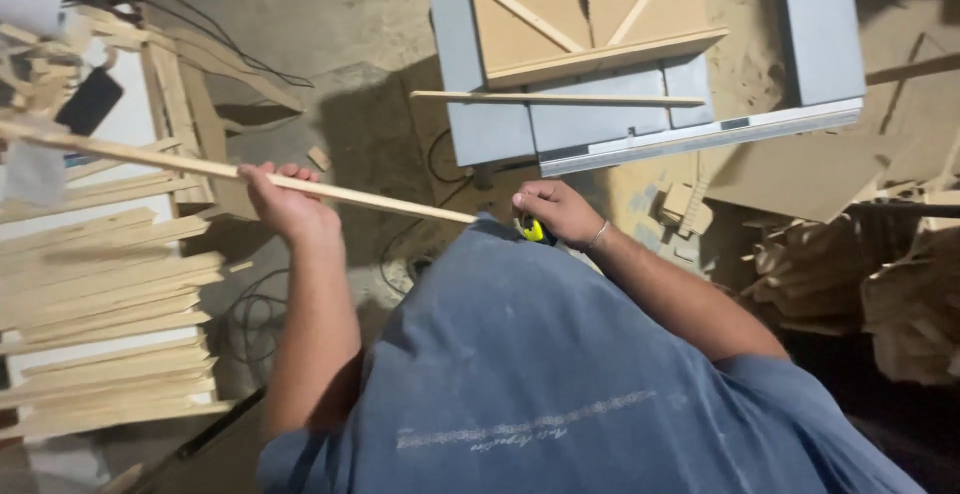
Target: Measuring and arranging thin wooden slats on a table saw crosscut sled for preparation.
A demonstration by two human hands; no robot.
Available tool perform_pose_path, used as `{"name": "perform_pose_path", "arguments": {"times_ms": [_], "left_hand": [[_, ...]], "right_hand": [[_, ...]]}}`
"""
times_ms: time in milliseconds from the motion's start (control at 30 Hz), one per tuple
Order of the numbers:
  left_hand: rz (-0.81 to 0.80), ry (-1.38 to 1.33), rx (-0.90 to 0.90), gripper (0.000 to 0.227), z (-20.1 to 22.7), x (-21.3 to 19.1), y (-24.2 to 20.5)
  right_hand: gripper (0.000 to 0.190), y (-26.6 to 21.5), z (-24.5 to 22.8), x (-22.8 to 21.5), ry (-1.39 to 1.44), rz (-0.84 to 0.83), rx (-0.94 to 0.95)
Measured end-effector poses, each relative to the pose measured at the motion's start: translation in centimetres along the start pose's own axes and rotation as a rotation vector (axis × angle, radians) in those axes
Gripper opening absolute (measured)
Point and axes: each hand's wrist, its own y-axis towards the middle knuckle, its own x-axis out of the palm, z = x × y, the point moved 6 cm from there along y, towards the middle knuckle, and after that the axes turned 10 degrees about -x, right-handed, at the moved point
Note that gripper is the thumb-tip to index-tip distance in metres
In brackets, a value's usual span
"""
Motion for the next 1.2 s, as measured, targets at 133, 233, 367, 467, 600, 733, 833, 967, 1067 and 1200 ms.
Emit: {"name": "perform_pose_path", "arguments": {"times_ms": [133, 233, 367, 467, 600, 733, 833, 967, 1067, 1200], "left_hand": [[0.018, 0.064, -0.024, 0.046, -2.7, -2.0, 1.3], [-0.009, 0.060, -0.062, 0.045, -3.3, -1.5, 0.0], [-0.022, 0.040, -0.172, 0.047, -5.2, -2.3, 1.0], [-0.054, 0.091, -0.264, 0.043, -7.4, -2.4, 1.7], [-0.139, 0.103, -0.331, 0.021, -11.3, -0.6, 2.1], [-0.353, 0.210, -0.417, 0.020, -17.5, 1.2, 3.0], [-0.378, 0.300, -0.544, 0.030, -21.6, 3.8, 4.3], [-0.409, 0.418, -0.756, 0.047, -26.1, 4.3, 4.3], [-0.436, 0.414, -0.767, 0.057, -29.7, 5.2, 5.2], [-0.500, 0.507, -0.856, 0.060, -32.3, 7.2, 4.1]], "right_hand": [[0.024, -0.3, 1.5, -3.5, 0.293, 0.286, 0.135], [0.031, -0.9, -2.5, -6.4, 0.329, 0.460, 0.169], [0.055, 3.8, 0.5, -15.2, 0.280, 0.563, 0.045], [0.056, 8.1, -0.1, -22.1, -0.078, 0.731, -0.102], [0.053, 13.6, 0.7, -29.5, -0.604, 0.865, -0.206], [0.056, 16.7, -1.5, -28.5, -0.941, 0.729, -0.058], [0.054, 20.4, 1.2, -30.9, -1.001, 0.577, 0.130], [0.056, 19.9, 5.9, -32.8, -1.055, 0.493, 0.234], [0.042, 16.7, -2.9, -25.8, -1.506, 0.570, -0.444], [0.016, 12.8, 2.1, -18.3, -1.358, 0.188, -0.391]]}}
